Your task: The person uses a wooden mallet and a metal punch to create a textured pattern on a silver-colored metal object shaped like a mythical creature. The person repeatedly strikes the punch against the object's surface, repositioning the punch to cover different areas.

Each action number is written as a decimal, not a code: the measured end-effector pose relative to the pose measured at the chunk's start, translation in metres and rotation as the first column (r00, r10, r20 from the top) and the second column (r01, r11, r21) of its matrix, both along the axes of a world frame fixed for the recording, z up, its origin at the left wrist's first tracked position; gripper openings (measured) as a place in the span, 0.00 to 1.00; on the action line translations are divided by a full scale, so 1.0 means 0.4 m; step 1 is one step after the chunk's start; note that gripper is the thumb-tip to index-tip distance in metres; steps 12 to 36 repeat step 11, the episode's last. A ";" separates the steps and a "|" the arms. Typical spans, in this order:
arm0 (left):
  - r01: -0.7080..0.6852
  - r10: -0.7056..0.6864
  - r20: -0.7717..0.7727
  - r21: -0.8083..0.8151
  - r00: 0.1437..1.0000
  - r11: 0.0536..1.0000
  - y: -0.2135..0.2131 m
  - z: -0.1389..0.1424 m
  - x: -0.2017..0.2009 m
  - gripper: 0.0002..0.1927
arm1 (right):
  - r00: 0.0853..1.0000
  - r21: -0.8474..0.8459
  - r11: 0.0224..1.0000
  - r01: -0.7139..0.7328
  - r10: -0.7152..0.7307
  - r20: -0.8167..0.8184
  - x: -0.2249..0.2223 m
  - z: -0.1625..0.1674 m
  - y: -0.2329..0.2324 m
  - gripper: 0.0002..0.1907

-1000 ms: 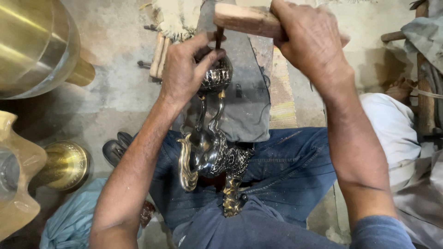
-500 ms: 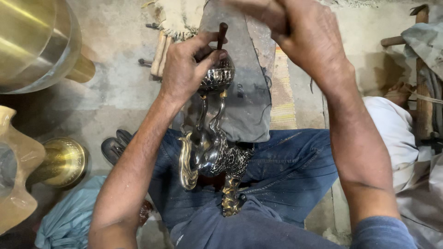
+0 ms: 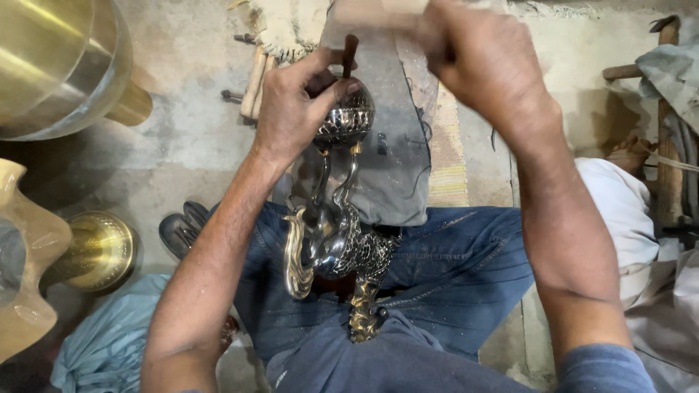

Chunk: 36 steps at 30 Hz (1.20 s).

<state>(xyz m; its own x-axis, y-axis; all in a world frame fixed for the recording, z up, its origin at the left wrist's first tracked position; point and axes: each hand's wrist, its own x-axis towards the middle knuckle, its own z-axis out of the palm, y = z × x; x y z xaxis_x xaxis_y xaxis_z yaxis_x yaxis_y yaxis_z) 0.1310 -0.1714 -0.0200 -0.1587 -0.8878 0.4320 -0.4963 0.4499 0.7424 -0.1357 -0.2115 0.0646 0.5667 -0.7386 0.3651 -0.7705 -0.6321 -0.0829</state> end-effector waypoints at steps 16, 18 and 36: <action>0.022 -0.021 -0.010 0.017 1.000 1.000 -0.007 -0.011 0.010 0.11 | 0.998 0.049 0.997 0.055 -0.055 -0.003 0.004 0.015 -0.004 0.17; 0.022 -0.021 -0.010 0.017 1.000 1.000 -0.007 -0.011 0.010 0.11 | 0.998 0.049 0.997 0.055 -0.055 -0.003 0.004 0.015 -0.004 0.17; 0.022 -0.021 -0.010 0.017 1.000 1.000 -0.007 -0.011 0.010 0.11 | 0.998 0.049 0.997 0.055 -0.055 -0.003 0.004 0.015 -0.004 0.17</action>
